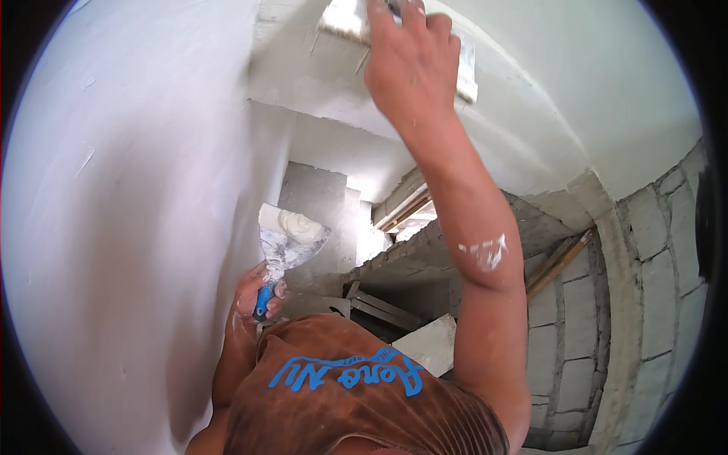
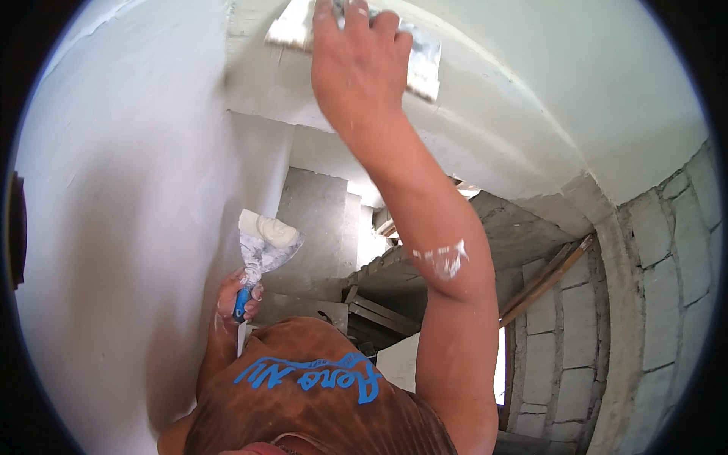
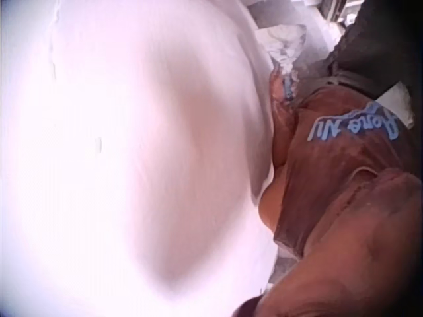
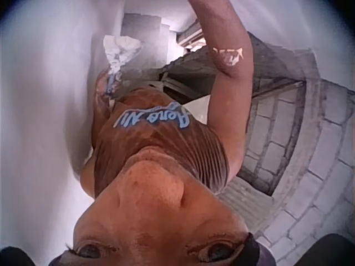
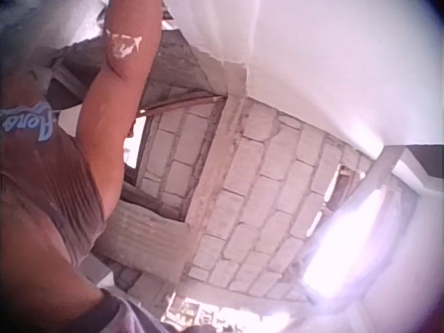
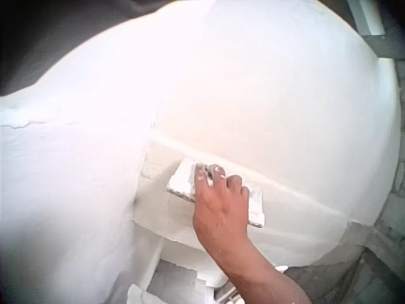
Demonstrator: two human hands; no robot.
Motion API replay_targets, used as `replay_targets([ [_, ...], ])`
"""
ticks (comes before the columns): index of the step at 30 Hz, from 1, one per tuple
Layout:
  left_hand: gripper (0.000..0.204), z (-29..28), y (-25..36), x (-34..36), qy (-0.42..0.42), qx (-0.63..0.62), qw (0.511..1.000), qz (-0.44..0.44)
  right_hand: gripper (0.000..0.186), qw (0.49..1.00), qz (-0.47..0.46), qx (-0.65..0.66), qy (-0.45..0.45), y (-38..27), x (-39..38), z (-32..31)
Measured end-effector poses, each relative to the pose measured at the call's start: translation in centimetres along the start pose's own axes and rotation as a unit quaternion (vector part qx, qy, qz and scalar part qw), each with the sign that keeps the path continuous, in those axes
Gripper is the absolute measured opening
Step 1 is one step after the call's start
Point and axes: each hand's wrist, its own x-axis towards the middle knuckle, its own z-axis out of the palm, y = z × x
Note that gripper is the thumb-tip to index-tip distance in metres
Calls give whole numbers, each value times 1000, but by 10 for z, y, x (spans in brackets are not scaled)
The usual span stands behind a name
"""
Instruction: The person applies and smooths plaster onto an indoor wall surface using a putty knife and a spatula.
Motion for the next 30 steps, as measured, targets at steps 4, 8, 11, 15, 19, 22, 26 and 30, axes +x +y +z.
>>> replay_targets([
  [4, 27, -3, 0, 5, 14, -2, 999, -30, 41, 999, 13, -36, 2, -3, 3, 34],
  [8, 26, 0, 0, 4, 11, 5, 1000, -27, 52, 996, -4, 2, -84, -34, -74, 73],
  [11, 26, 3, 4, 0, 28, 25, 999, -31, 51, 987, -3, 69, -148, -53, -119, 76],
  [15, 30, -7, 1, 2, 34, 15, 999, -35, 55, 988, -19, 40, -149, -34, -74, 52],
  [19, 27, -6, 1, 1, 49, 7, 998, -46, 40, 1000, 5, -2, -15, -5, 29, 36],
  [22, 26, -2, 1, 6, 42, -1, 998, -45, 40, 998, 16, -34, 54, -11, 46, 59],
  [26, 26, -7, -7, 6, 38, 6, 999, -25, 36, 999, 19, 22, -44, -55, -32, 106],
  [30, 26, -1, -7, 3, 66, 32, 997, -11, 42, 954, 20, 168, -248, -67, -118, 98],
])
